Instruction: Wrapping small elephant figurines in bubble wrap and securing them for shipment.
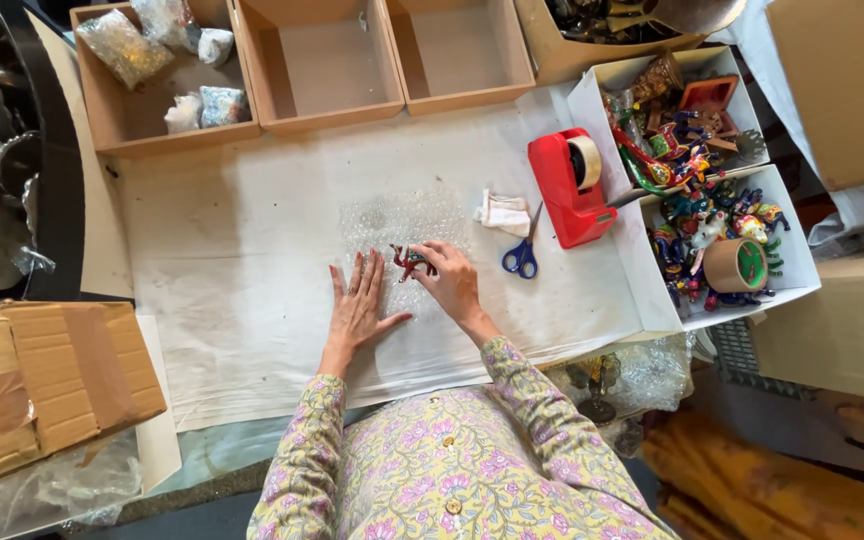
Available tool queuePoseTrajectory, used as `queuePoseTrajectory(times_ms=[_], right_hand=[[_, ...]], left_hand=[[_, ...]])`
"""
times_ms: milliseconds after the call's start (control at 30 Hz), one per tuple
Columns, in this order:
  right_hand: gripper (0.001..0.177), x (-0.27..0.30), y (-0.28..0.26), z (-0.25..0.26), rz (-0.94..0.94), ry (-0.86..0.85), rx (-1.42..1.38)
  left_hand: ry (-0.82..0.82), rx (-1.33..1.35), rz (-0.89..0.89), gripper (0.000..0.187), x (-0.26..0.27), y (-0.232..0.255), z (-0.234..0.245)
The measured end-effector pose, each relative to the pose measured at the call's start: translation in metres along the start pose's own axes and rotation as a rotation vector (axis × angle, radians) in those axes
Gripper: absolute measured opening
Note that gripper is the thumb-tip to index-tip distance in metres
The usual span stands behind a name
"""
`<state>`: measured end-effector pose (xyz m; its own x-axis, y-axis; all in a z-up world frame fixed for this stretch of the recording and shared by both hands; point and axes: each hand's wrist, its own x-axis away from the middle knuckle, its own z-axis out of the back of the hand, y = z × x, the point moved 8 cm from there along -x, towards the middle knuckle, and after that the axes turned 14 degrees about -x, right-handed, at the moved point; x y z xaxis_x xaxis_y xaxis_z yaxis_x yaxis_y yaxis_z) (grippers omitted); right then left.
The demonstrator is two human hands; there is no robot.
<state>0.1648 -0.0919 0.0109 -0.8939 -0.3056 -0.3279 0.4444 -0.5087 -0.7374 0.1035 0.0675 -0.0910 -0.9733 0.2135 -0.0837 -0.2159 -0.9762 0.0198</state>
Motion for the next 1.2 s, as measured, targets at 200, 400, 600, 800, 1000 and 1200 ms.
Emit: queuePoseTrajectory(times_ms=[200, 400, 600, 800, 1000, 1200], right_hand=[[0.051, -0.008, 0.011, -0.013, -0.059, -0.105, -0.002], [0.060, -0.012, 0.008, -0.006, -0.119, -0.191, 0.009], [0.061, 0.024, 0.015, 0.031, 0.048, -0.196, -0.005], [0.057, 0.062, 0.027, 0.023, 0.192, -0.494, 0.095], [0.021, 0.068, 0.036, 0.028, 0.289, -0.435, 0.222], [0.042, 0.049, 0.015, 0.038, 0.244, -0.512, 0.113]], left_hand=[[0.011, 0.031, 0.003, 0.129, -0.001, 0.000, 0.008], [0.269, 0.271, 0.033, 0.123, 0.005, -0.006, 0.039], [0.282, 0.239, 0.022, 0.066, 0.060, -0.009, 0.053], [0.266, 0.130, -0.116, 0.023, 0.074, -0.017, 0.039], [0.195, 0.208, -0.127, 0.030, 0.057, -0.017, 0.064], [0.244, 0.117, -0.172, 0.013, 0.058, -0.022, 0.049]])
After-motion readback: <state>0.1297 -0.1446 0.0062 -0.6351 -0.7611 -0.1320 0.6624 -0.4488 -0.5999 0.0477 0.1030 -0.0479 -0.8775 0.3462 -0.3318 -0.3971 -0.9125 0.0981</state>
